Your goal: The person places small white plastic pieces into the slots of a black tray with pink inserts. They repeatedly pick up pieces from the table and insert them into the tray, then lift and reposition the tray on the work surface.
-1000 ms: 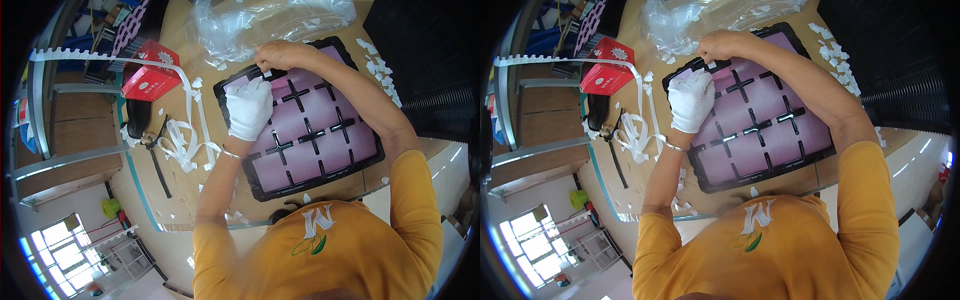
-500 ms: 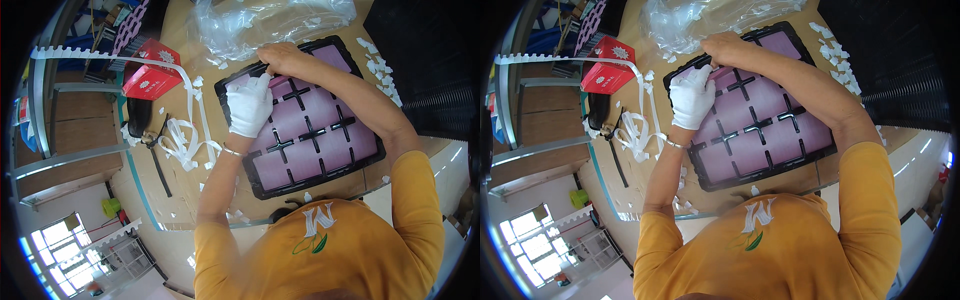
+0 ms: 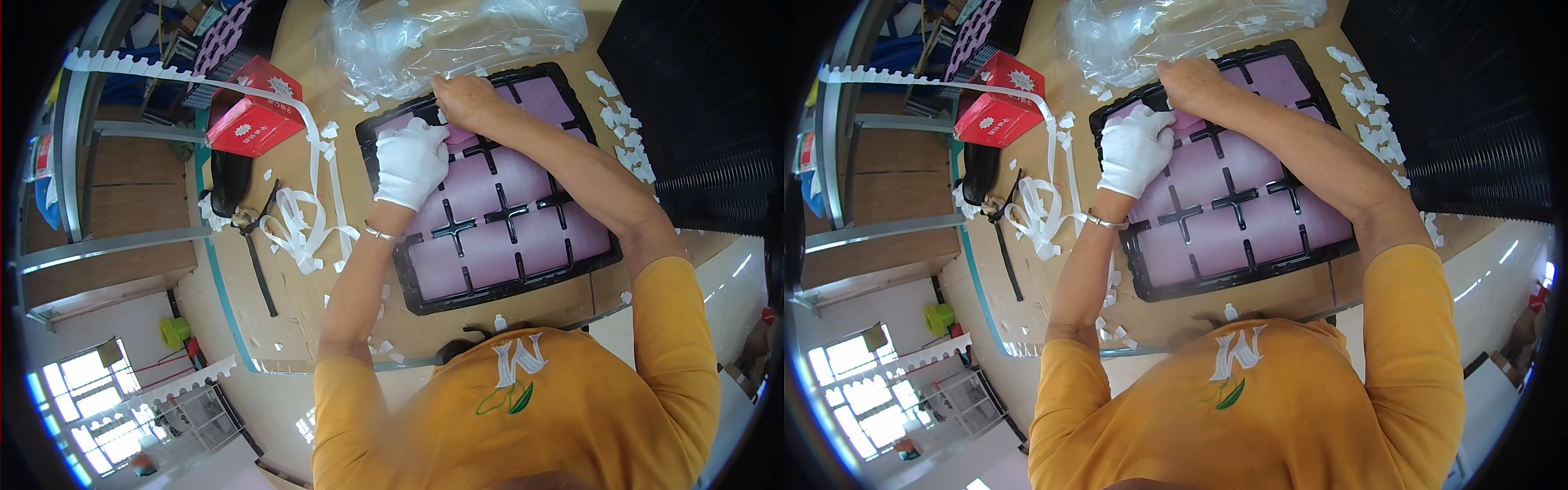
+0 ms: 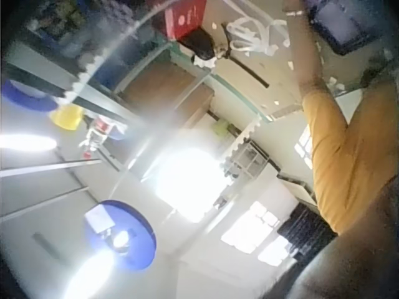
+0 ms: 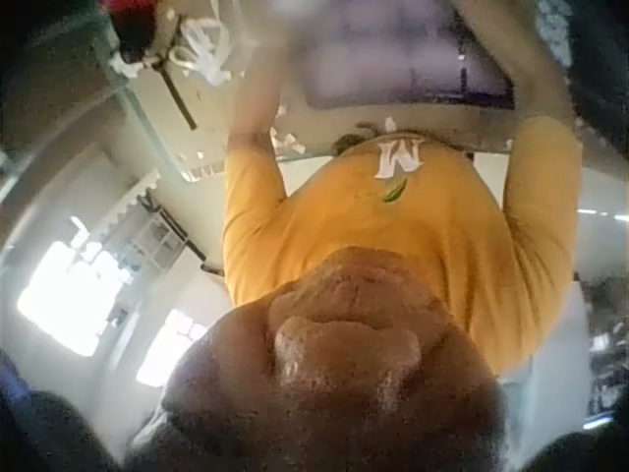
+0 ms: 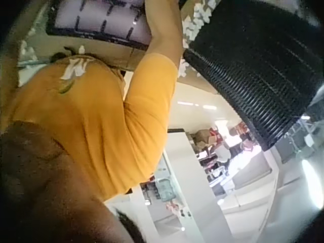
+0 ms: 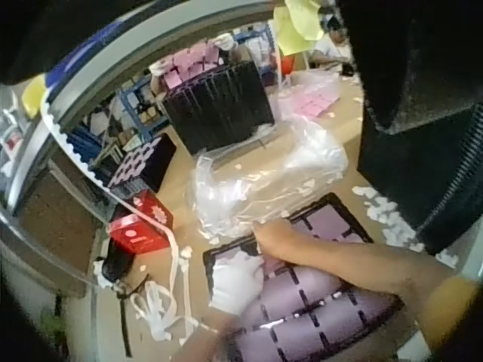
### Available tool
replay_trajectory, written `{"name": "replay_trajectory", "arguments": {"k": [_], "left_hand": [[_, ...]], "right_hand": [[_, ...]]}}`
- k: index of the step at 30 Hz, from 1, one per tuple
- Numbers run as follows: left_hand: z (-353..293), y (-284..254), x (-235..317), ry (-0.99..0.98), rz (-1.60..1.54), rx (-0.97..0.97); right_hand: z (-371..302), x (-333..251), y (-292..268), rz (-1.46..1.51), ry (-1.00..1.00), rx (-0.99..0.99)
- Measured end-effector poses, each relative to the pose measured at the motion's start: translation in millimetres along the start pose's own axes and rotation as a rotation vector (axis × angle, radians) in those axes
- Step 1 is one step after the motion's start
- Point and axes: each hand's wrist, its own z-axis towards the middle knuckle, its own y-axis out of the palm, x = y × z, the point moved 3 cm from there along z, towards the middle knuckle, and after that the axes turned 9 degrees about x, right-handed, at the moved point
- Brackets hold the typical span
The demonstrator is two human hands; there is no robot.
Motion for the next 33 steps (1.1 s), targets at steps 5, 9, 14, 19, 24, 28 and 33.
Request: {"name": "replay_trajectory", "arguments": {"k": [5,9,14,19,24,28,33], "left_hand": [[2,-43,-29,-0.231,-0.168,0.475],[10,-104,-109,-0.682,-0.262,0.938],[45,-161,-153,-0.534,-0.980,0.746],[48,-165,-128,-0.621,-1.085,0.781],[39,-164,-101,-0.603,-1.076,0.838],[31,-167,-101,-0.497,-0.880,0.870],[31,-174,-93,-0.367,-0.076,0.980]], "right_hand": [[-14,11,-13,0.264,-0.104,0.301],[-18,2,-60,0.353,-0.100,0.386],[-1,-33,-89,0.470,-0.139,0.402],[46,-92,-108,0.857,-0.115,0.438],[88,-147,-125,0.959,-0.128,0.407],[88,-172,-134,0.876,-0.100,0.293],[77,-188,-138,0.764,-0.037,0.386]]}}
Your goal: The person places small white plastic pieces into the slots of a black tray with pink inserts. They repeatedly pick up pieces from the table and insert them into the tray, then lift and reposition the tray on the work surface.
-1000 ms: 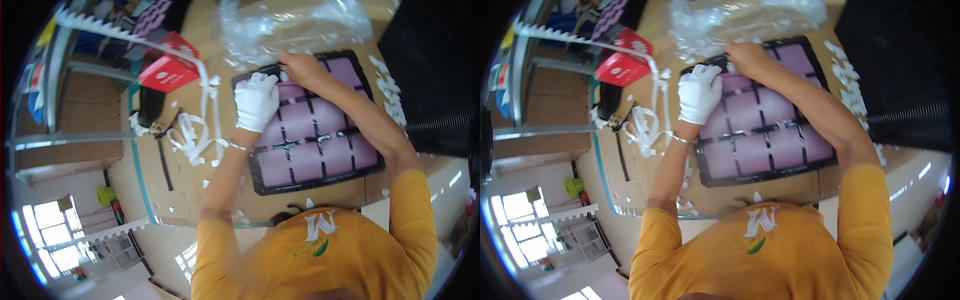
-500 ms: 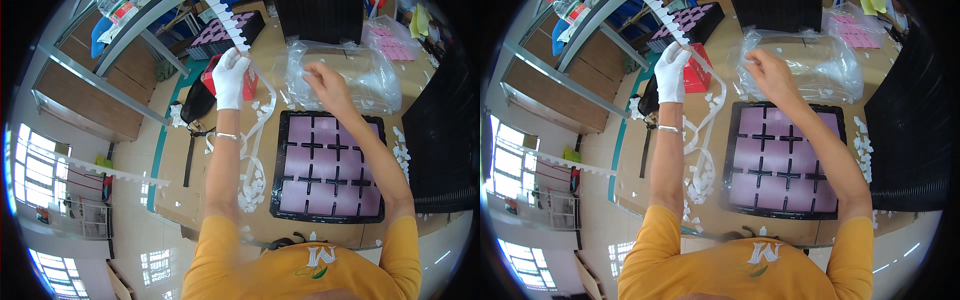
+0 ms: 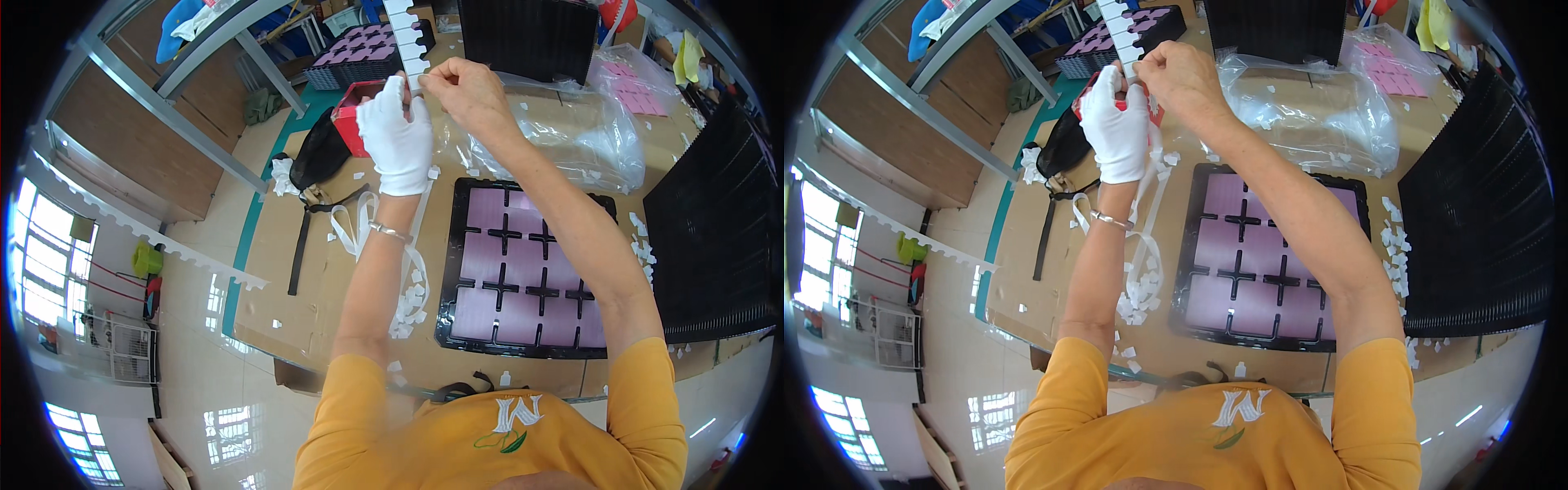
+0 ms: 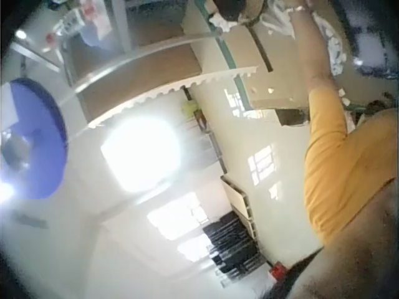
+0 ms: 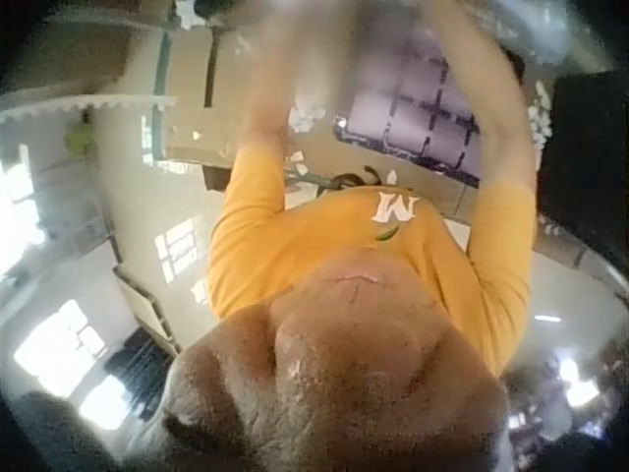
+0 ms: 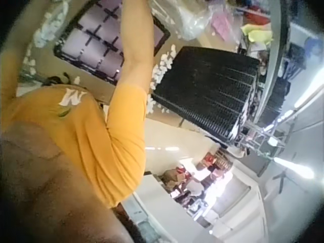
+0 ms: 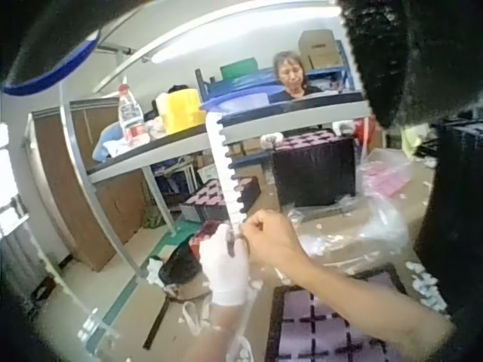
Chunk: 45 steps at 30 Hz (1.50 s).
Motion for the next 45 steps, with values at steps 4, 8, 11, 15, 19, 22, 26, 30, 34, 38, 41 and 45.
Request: {"name": "replay_trajectory", "arguments": {"k": [4,8,11,15,19,22,26,30,34,38,41,45], "left_hand": [[1,-3,-8,0.218,0.228,0.115],[-9,-15,9,0.235,0.167,0.144],[-41,0,16,0.278,0.010,-0.100],[-110,61,65,0.234,-0.272,-0.591],[-168,118,86,0.242,0.072,-1.130],[-188,146,85,0.369,0.336,-1.246],[-189,154,91,0.359,0.416,-1.252],[-187,160,80,0.169,0.310,-1.332],[-189,149,81,0.196,0.169,-1.158],[-194,137,80,0.334,0.005,-0.984],[-193,132,82,0.357,-0.041,-0.940],[-196,120,88,0.477,-0.113,-0.886]], "right_hand": [[-12,-20,-4,0.107,0.107,-0.079],[-17,2,-60,0.270,0.189,-0.142],[-15,68,-117,0.118,0.196,-0.075],[-37,131,-185,0.002,0.269,-0.028],[-70,164,-216,0.021,0.398,0.009],[-81,177,-228,-0.039,0.404,0.030],[-88,193,-235,-0.018,0.360,0.055],[-92,200,-232,0.016,0.357,0.043],[-93,213,-229,0.001,0.377,0.011],[-86,223,-223,-0.115,0.270,-0.119],[-76,231,-216,-0.320,0.150,-0.276],[-67,242,-199,-0.443,0.147,-0.447]]}}
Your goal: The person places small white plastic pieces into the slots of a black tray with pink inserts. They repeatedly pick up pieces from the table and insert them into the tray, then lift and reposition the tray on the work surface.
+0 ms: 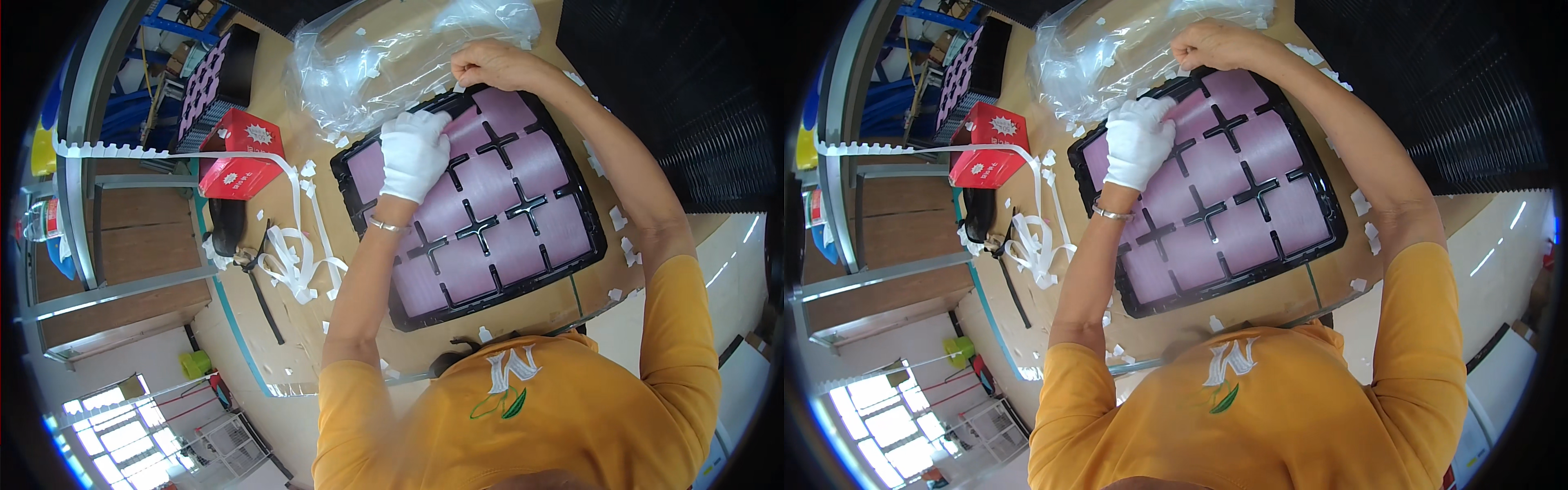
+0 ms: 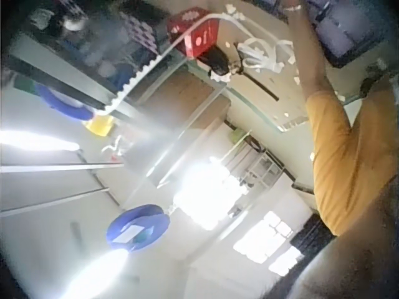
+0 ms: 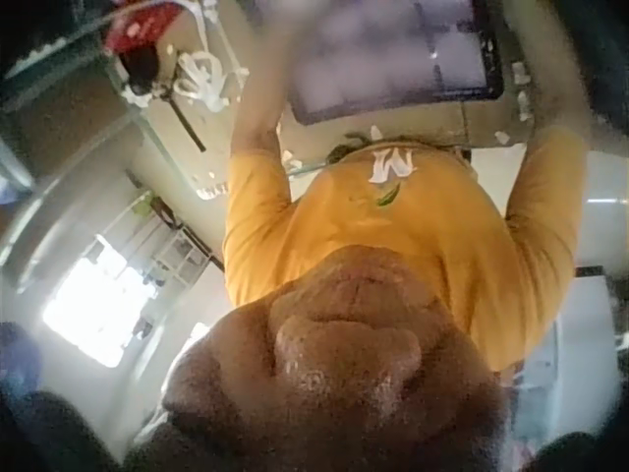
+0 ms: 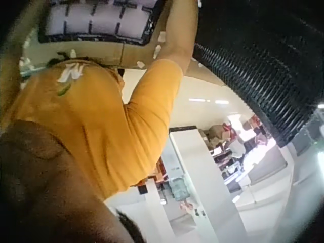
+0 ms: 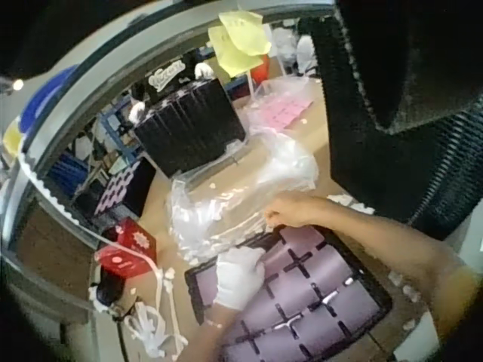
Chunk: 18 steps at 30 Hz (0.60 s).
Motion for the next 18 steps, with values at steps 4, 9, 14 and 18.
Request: {"name": "replay_trajectory", "arguments": {"k": [4,9,14,18], "left_hand": [[-12,-14,12,0.127,0.006,0.104],[-18,-14,17,0.218,0.060,0.177],[-20,-17,19,0.226,0.063,0.150],[-20,-19,17,0.219,0.072,0.130]], "right_hand": [[12,-16,9,0.002,-0.073,-0.093],[20,-31,26,-0.190,-0.130,-0.233],[25,-35,49,-0.247,-0.194,-0.220],[19,-51,44,-0.254,-0.101,-0.288]]}}
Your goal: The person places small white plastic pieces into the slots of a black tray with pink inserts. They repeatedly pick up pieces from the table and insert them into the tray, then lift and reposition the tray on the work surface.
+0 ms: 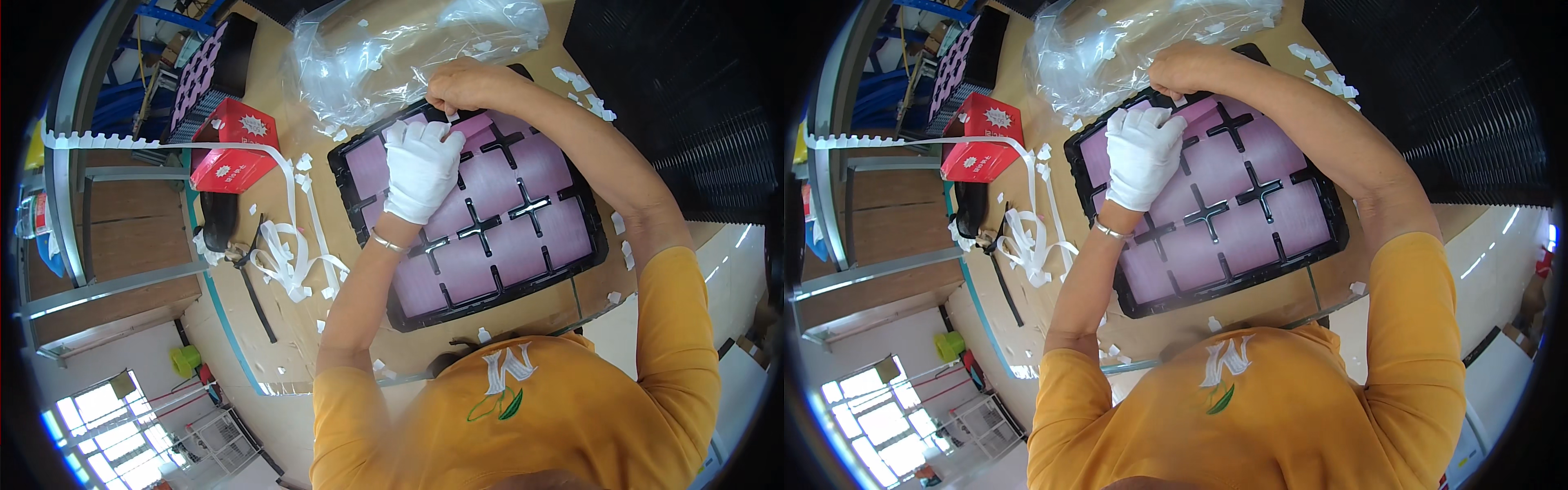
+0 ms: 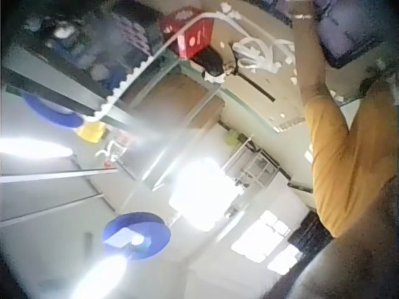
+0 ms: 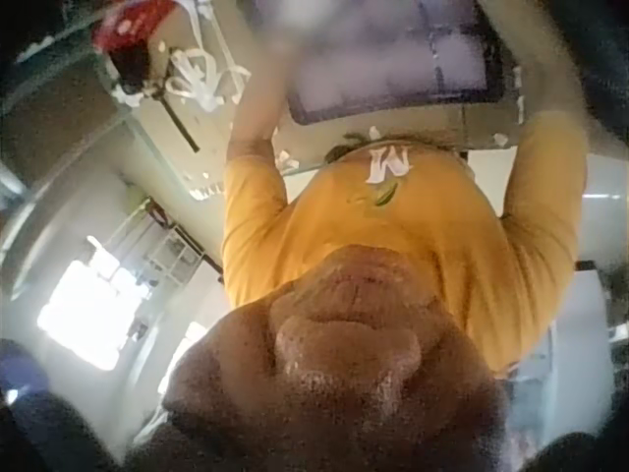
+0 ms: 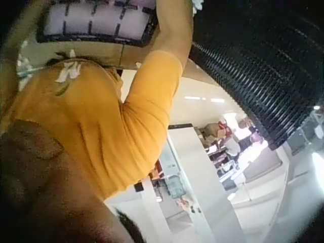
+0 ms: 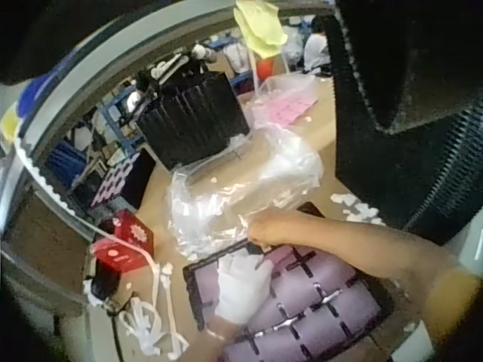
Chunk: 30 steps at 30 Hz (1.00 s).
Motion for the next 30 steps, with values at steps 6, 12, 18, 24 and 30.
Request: {"name": "replay_trajectory", "arguments": {"k": [6,12,18,24,30], "left_hand": [[2,-3,2,-0.006,0.014,0.004],[1,-2,0,-0.008,0.007,0.029],[4,-2,-2,-0.024,-0.005,0.041],[5,-12,-2,-0.059,-0.028,0.066],[-16,-56,-33,-0.230,-0.029,0.085]], "right_hand": [[2,-3,-5,-0.051,0.037,-0.055],[9,5,5,-0.096,0.016,-0.088],[7,1,11,-0.223,-0.013,-0.007],[2,8,18,-0.321,-0.216,0.385],[0,17,21,-0.298,-0.033,0.298]]}}
